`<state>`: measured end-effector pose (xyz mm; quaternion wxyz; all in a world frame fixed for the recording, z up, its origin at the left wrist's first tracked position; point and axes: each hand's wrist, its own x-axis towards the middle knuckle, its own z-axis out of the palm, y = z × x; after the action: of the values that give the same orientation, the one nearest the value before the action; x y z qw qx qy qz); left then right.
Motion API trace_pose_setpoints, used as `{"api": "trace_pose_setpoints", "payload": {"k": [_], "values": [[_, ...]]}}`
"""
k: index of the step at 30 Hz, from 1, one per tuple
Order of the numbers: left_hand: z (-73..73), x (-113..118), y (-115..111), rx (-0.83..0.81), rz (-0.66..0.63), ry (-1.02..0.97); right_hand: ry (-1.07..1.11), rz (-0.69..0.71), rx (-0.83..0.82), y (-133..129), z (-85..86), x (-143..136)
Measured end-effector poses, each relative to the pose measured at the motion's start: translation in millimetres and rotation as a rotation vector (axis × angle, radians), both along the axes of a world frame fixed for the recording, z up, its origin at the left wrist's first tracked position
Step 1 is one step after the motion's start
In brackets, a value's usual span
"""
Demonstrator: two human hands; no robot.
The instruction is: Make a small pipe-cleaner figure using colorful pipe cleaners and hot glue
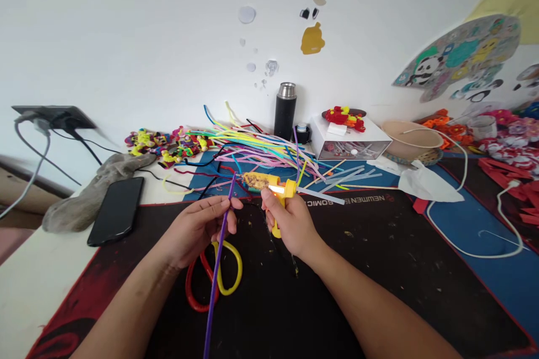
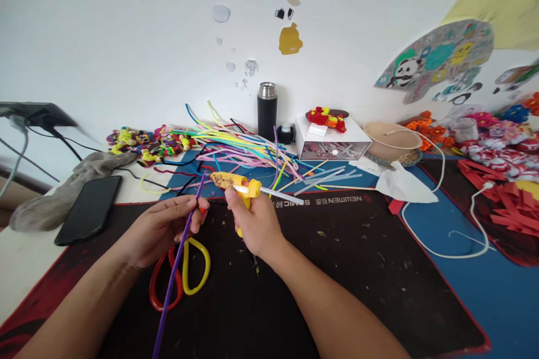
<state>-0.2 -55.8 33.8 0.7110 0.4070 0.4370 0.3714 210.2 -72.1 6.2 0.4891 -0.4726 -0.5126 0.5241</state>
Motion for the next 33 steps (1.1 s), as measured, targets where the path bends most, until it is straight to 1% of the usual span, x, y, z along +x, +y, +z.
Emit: {"api": "trace_pose_setpoints", "payload": {"k": [6, 15, 33], "values": [[3.1, 0.8, -0.5, -0.004, -0.005, 0.006, -0.024, -0.009, -0.004, 0.4, 1.6, -0.5], [0.0, -0.8, -0.6, 0.011, -0.015, 0.014, -0.032, -0.019, 0.009, -0.6, 3.4, -0.8], [1.7, -0.9, -1.0, -0.005, -0.031, 0.011, -0.089, -0.016, 0.024, -1.3, 4.5, 0.1]]}}
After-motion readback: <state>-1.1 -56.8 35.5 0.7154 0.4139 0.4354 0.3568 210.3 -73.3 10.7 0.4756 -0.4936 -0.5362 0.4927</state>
